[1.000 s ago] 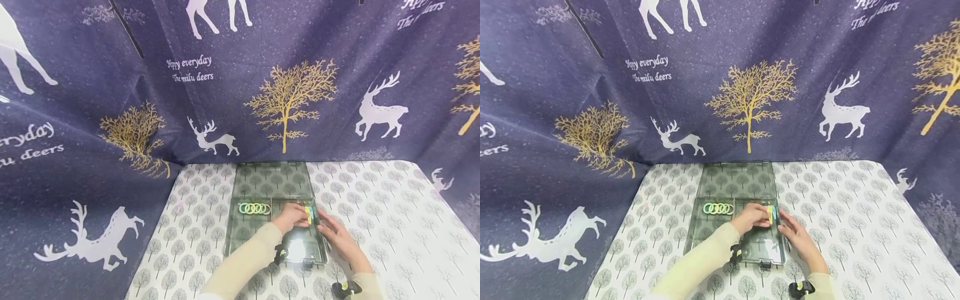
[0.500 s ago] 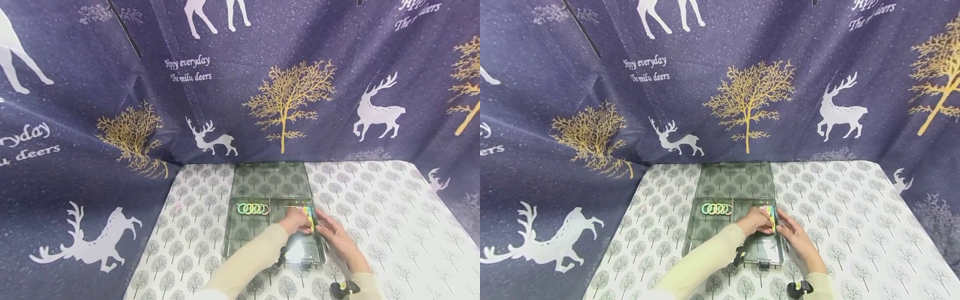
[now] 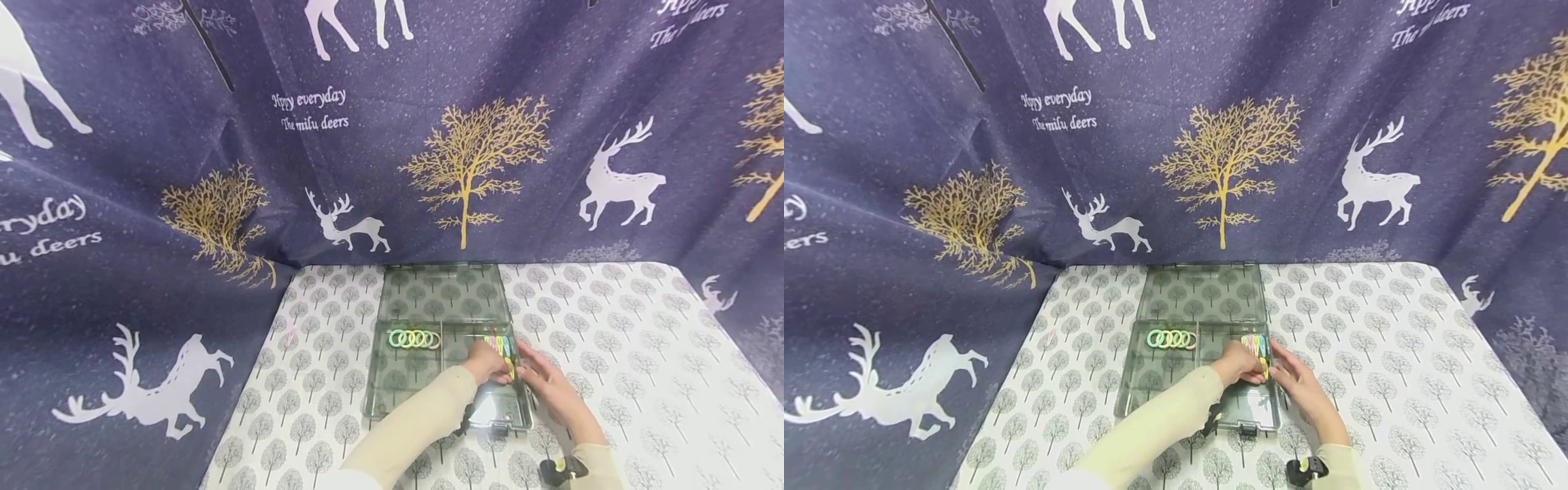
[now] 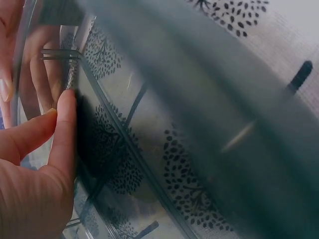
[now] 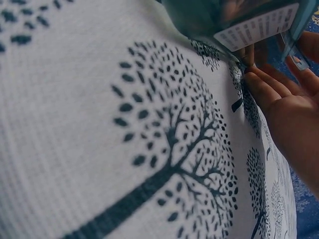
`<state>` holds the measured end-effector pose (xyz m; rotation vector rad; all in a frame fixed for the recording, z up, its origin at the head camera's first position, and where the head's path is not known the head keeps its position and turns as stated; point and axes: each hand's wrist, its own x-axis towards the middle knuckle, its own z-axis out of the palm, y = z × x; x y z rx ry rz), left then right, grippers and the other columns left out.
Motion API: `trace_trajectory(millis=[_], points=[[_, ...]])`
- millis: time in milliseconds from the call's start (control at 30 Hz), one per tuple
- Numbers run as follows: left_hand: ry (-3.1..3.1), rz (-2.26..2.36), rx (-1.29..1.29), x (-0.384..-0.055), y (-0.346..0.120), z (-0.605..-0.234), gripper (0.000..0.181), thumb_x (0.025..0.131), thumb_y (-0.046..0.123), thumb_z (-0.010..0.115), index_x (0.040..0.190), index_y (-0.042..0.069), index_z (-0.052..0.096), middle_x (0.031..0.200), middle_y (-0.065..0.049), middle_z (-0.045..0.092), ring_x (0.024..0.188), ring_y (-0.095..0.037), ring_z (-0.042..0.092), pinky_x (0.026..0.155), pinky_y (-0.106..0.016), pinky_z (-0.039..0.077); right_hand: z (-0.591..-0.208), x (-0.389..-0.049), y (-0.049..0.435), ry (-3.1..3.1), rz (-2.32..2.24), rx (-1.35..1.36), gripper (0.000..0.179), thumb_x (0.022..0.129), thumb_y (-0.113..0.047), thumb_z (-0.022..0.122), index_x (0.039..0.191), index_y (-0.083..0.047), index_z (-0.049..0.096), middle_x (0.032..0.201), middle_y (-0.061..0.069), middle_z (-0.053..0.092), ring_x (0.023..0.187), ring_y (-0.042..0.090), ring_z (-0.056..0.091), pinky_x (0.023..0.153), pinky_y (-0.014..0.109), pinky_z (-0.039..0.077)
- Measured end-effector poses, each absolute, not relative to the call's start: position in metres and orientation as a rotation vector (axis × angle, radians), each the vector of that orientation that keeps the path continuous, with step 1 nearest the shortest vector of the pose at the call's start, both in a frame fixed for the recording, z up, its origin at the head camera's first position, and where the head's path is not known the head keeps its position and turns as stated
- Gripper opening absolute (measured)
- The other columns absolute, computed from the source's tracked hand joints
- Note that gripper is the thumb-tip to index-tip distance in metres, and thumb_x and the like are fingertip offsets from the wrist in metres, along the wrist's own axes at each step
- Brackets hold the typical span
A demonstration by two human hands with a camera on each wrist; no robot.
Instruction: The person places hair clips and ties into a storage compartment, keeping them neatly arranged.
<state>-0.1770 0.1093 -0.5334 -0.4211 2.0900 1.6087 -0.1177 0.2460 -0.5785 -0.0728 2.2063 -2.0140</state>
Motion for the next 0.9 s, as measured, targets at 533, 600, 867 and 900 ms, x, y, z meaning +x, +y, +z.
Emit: trace_trajectory(millis=[533, 600, 867, 900], points=[[2.166, 1.538, -0.415, -0.178, 0.111, -0.535, 0.026, 0.069, -0.019, 0.072, 0.068, -0.005, 0.050, 0.063, -0.025, 0.065, 0.067, -0.037, 0.070, 0.055, -0.032, 0.062, -0.577, -0.117, 0.246, 2.218, -2.011, -0.123, 0.060, 0.099, -0.011, 0.052, 0.151, -0.004, 0.023, 0.146, 0.030, 0.034, 0.110, 0.005, 0.057, 0.093, 0.013, 0.045], [2.174, 1.536, -0.397, -0.179, 0.109, -0.535, 0.024, 0.069, -0.019, 0.071, 0.068, -0.006, 0.051, 0.061, -0.024, 0.064, 0.066, -0.037, 0.070, 0.054, -0.032, 0.062, -0.576, -0.116, 0.245, 2.213, -2.021, -0.134, 0.060, 0.099, -0.010, 0.051, 0.151, -0.003, 0.023, 0.145, 0.032, 0.034, 0.111, 0.006, 0.057, 0.093, 0.014, 0.046], [2.103, 1.591, -0.359, -0.185, 0.096, -0.516, 0.014, 0.073, -0.018, 0.067, 0.069, -0.008, 0.058, 0.066, -0.025, 0.067, 0.070, -0.035, 0.071, 0.059, -0.032, 0.062, -0.578, -0.117, 0.246, 2.228, -2.004, -0.098, 0.060, 0.099, -0.011, 0.052, 0.152, -0.007, 0.024, 0.150, 0.028, 0.029, 0.111, 0.001, 0.054, 0.093, 0.012, 0.044], [2.082, 1.611, -0.344, -0.187, 0.094, -0.514, 0.012, 0.074, -0.018, 0.067, 0.070, -0.009, 0.060, 0.067, -0.025, 0.067, 0.071, -0.035, 0.071, 0.059, -0.032, 0.062, -0.578, -0.117, 0.246, 2.229, -2.005, -0.102, 0.060, 0.099, -0.011, 0.052, 0.152, -0.006, 0.024, 0.150, 0.028, 0.028, 0.112, 0.000, 0.054, 0.093, 0.012, 0.044]])
